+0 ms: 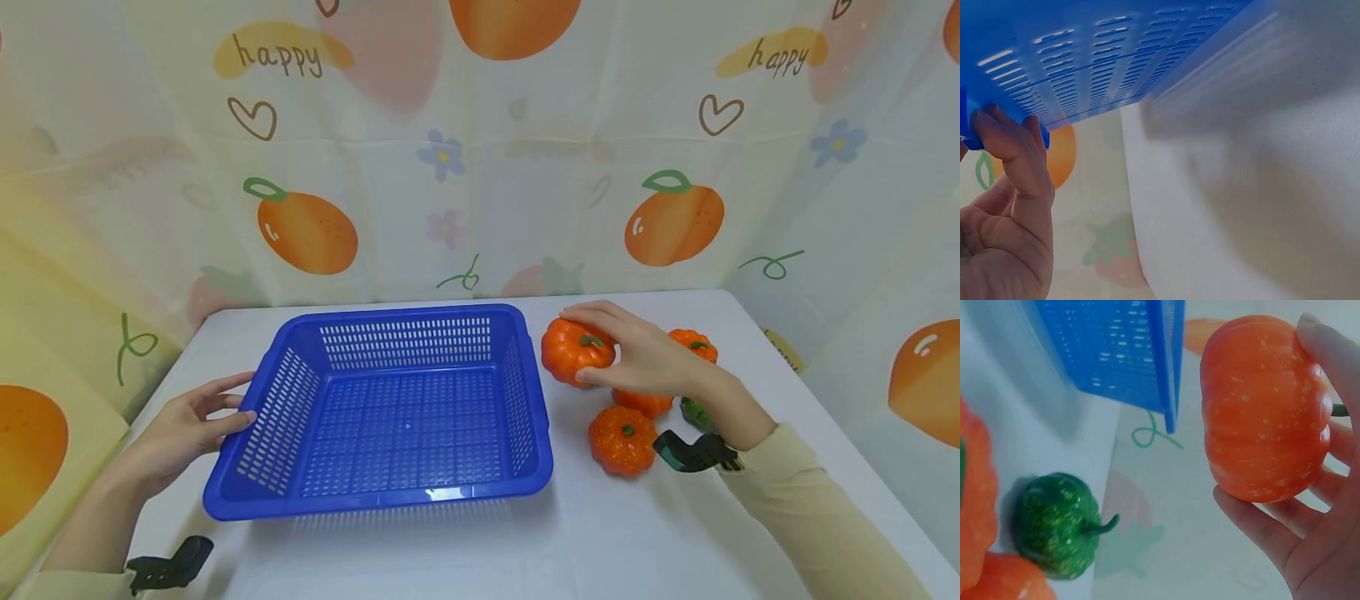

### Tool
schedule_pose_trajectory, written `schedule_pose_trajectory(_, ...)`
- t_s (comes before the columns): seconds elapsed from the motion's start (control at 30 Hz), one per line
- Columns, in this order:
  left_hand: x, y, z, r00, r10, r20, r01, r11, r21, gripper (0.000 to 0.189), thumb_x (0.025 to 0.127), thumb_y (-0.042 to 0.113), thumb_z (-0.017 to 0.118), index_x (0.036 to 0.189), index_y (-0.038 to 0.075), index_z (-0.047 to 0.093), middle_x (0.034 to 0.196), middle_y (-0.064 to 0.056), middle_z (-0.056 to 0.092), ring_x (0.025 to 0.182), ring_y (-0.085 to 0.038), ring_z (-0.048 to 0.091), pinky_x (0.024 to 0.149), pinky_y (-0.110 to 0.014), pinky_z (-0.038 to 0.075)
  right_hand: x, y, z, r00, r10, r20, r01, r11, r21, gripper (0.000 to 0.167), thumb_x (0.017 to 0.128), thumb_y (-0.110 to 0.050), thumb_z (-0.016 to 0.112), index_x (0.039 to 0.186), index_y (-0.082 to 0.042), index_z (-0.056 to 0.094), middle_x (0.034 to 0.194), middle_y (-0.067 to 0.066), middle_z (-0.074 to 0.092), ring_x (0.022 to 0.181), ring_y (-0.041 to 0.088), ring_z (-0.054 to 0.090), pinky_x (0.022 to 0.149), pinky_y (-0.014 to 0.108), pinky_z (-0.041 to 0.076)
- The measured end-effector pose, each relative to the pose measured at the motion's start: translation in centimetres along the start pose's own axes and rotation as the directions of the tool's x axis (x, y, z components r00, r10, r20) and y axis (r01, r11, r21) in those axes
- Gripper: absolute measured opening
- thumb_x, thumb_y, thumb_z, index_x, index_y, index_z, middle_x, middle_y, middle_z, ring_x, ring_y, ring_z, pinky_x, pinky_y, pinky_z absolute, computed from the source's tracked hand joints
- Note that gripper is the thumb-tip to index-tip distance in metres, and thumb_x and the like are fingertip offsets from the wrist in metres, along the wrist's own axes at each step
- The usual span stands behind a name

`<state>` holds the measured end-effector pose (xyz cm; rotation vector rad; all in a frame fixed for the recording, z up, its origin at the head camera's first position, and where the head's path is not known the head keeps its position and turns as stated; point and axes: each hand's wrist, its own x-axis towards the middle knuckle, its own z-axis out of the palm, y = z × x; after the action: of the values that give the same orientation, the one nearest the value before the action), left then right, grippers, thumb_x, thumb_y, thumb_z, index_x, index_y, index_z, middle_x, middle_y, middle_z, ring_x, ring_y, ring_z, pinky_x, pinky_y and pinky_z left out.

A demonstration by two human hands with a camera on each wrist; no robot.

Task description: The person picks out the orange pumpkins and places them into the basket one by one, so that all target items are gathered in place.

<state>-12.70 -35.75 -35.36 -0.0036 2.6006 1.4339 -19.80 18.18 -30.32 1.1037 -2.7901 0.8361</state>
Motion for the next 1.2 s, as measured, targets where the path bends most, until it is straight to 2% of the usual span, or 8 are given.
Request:
schedule_pose_trajectory(0.23,0.0,0.1,0.0,1.000,-0.012,0.000,0.012,1.000,0.020,0.070,0.089,0.030,0.060,0.145,0.006,0.025,0.107,-0.007,0.054,0.080,-0.017,0.065,0.068,-0.032,0.054,1.9,-0.9,0.2,0.999,0.018,0.034,-0.018,1.000,0.008,0.064,0.079,-0.047,0.068,0.135,-0.030,0.042,0.136,-0.005,0.040,0.113,0.014,0.048,0.090,0.038,0.047)
schedule_pose_trajectory(0.43,0.0,0.1,0.0,1.000,-0.019,0.005,0.019,1.000,0.023,0.071,0.089,0.031,0.060,0.145,0.007,0.024,0.112,-0.015,0.052,0.082,-0.017,0.065,0.069,-0.032,0.054,3.6,-1.8,0.6,0.998,-0.020,0.067,0.020,1.000,0.009,0.069,0.079,-0.048,0.067,0.139,-0.025,0.040,0.139,0.002,0.039,0.119,0.020,0.045,0.094,0.043,0.044)
schedule_pose_trajectory(0.7,0.0,0.1,0.0,1.000,-0.010,0.009,0.010,1.000,0.006,0.071,0.089,0.030,0.060,0.145,0.006,0.024,0.105,-0.005,0.054,0.081,-0.018,0.065,0.069,-0.033,0.054,5.4,-2.5,1.8,0.993,-0.081,0.080,0.080,0.997,0.008,0.068,0.080,-0.039,0.069,0.138,-0.018,0.042,0.137,0.003,0.041,0.118,0.020,0.046,0.093,0.040,0.045)
schedule_pose_trajectory(1.2,0.1,0.1,-0.1,1.000,-0.020,0.007,0.020,1.000,0.013,0.071,0.089,0.031,0.060,0.145,0.007,0.024,0.112,-0.014,0.052,0.082,-0.018,0.065,0.070,-0.032,0.054,8.5,-5.3,3.7,0.983,-0.143,0.116,0.142,0.990,0.019,0.064,0.080,-0.040,0.067,0.137,-0.020,0.043,0.136,0.001,0.041,0.114,0.016,0.048,0.087,0.030,0.049)
